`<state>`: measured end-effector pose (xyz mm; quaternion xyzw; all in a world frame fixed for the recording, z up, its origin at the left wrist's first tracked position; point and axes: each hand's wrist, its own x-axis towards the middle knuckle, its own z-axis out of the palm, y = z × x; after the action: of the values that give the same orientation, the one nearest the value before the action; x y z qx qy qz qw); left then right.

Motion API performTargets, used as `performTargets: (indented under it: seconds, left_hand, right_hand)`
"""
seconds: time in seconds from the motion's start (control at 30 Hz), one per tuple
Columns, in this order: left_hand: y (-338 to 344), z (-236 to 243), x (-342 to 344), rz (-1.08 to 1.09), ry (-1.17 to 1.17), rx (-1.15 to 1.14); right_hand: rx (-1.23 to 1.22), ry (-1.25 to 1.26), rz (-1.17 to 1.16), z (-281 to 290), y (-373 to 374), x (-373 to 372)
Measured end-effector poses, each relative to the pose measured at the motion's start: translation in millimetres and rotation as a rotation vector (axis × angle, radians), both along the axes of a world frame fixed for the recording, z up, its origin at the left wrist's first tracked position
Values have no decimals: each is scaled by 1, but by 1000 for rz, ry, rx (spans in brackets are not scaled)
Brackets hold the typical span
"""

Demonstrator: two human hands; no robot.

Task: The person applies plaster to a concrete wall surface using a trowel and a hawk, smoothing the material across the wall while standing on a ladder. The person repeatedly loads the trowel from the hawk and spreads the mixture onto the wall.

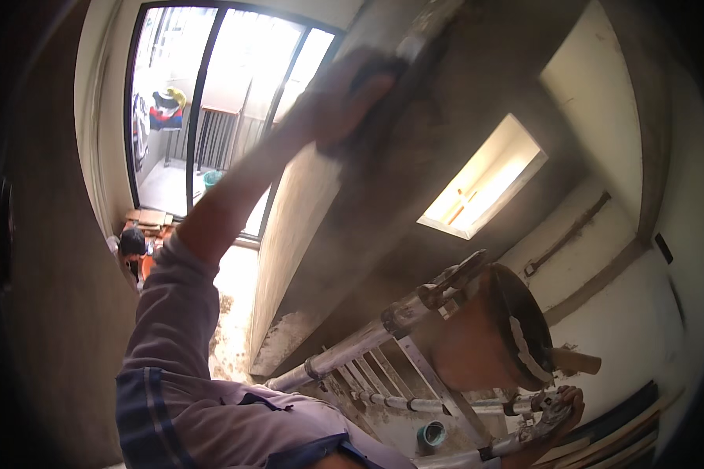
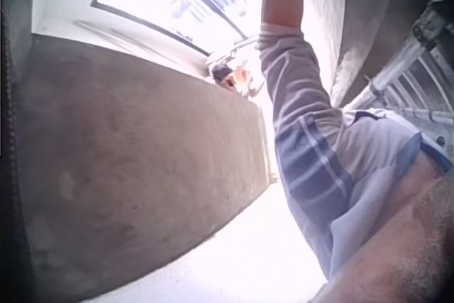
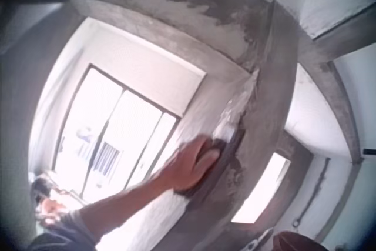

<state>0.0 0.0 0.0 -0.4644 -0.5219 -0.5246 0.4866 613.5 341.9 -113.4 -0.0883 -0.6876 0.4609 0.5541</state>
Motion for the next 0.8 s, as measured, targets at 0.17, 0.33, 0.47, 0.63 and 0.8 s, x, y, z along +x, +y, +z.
performTargets:
  seconds: [0.17, 0.33, 0.47, 0.63, 0.8]
  left_hand:
    - [10, 61, -1, -169, -96, 68]
    - [8, -81, -15, -346, -259, -101]
    - [13, -96, -10, -330, -227, -90]
    - [26, 47, -44, -163, -105, 82]
    - [18, 78, -23, -173, -76, 49]
  right_hand:
    - [28, -21, -30, 6, -11, 5]
    - [31, 30, -71, -4, -12, 0]
    - [-30, 7, 26, 6, -6, 12]
    - [29, -13, 12, 9, -5, 6]
    - [-18, -99, -30, 9, -15, 9]
